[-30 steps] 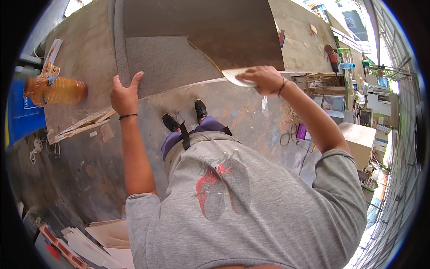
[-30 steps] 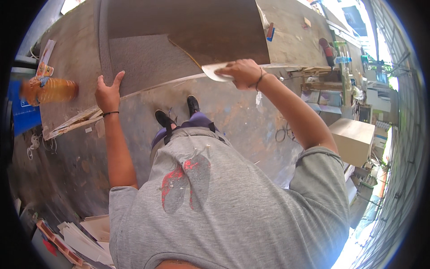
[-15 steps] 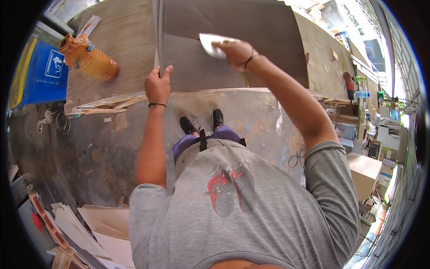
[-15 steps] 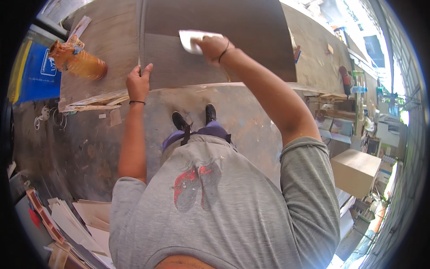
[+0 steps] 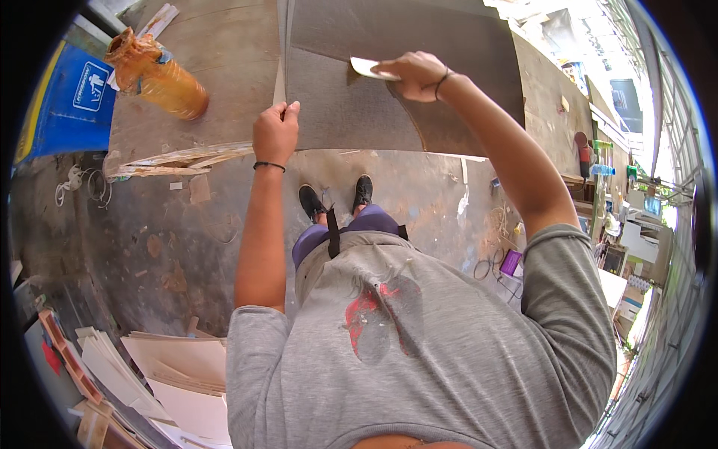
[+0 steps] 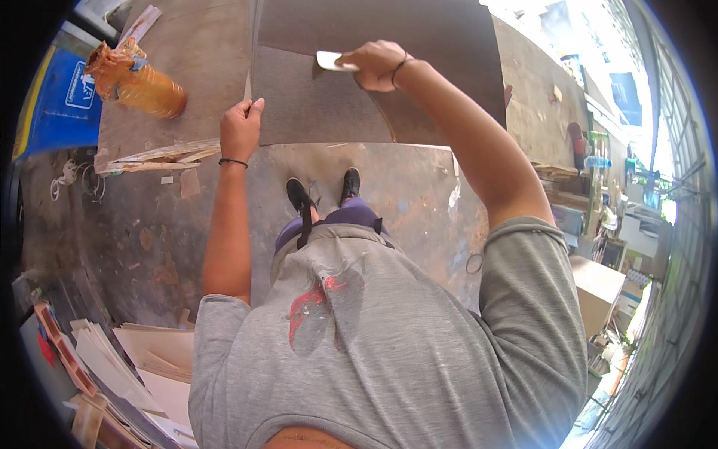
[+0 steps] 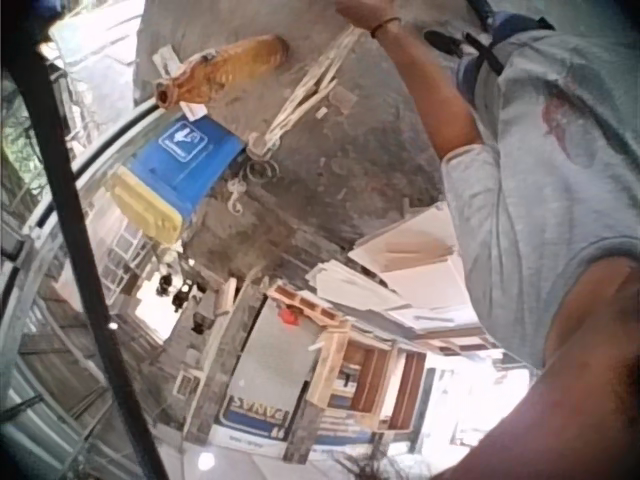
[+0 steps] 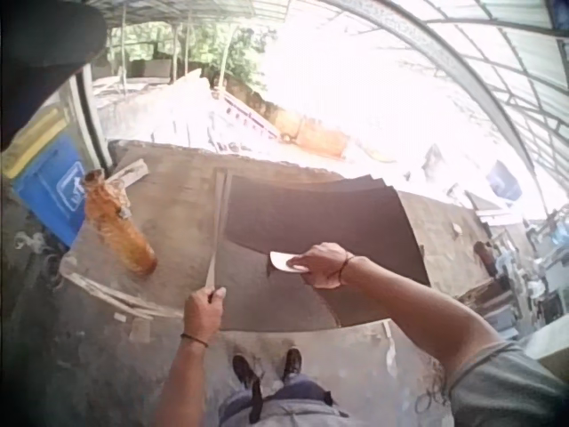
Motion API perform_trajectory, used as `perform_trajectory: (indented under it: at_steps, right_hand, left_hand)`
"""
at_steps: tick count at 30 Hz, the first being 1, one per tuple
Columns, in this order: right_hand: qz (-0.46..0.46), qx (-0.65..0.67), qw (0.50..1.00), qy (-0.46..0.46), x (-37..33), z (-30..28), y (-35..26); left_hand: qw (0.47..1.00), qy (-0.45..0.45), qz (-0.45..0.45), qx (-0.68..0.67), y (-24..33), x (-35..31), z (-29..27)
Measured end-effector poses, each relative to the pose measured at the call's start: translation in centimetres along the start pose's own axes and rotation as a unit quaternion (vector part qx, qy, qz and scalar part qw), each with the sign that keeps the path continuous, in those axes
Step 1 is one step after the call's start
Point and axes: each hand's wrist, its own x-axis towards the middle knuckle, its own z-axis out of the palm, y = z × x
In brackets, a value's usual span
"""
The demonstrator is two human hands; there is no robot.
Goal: The person pours adhesive from a bottle onto a dark wood sheet, spreads it evenly across the surface using a plastic spreader, and then uses a blue block to smooth the surface.
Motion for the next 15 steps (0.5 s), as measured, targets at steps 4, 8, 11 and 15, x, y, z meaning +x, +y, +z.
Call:
perform_trajectory:
  at_steps: [4, 8, 11, 15]
  right_hand:
    - [-0.032, -0.015, 0.999, -0.020, -4.7, 2.4, -1.3]
    - [-0.034, 0.013, 0.998, -0.049, -10.1, 4.6, -3.4]
    - [-0.029, 0.061, 0.996, -0.065, -13.8, 6.1, -4.9]
    - [-0.032, 0.157, 0.987, 0.015, -12.5, 1.5, -5.2]
  left_hand:
    - [0.994, 0.059, 0.002, -0.092, -0.1, -0.4, 0.8]
    - [0.994, 0.054, -0.007, -0.097, 0.3, -0.4, 0.6]
    - [0.993, 0.056, 0.007, -0.108, 0.1, -0.3, 0.6]
    - [0.988, 0.094, 0.029, -0.119, 0.3, -0.7, 0.5]
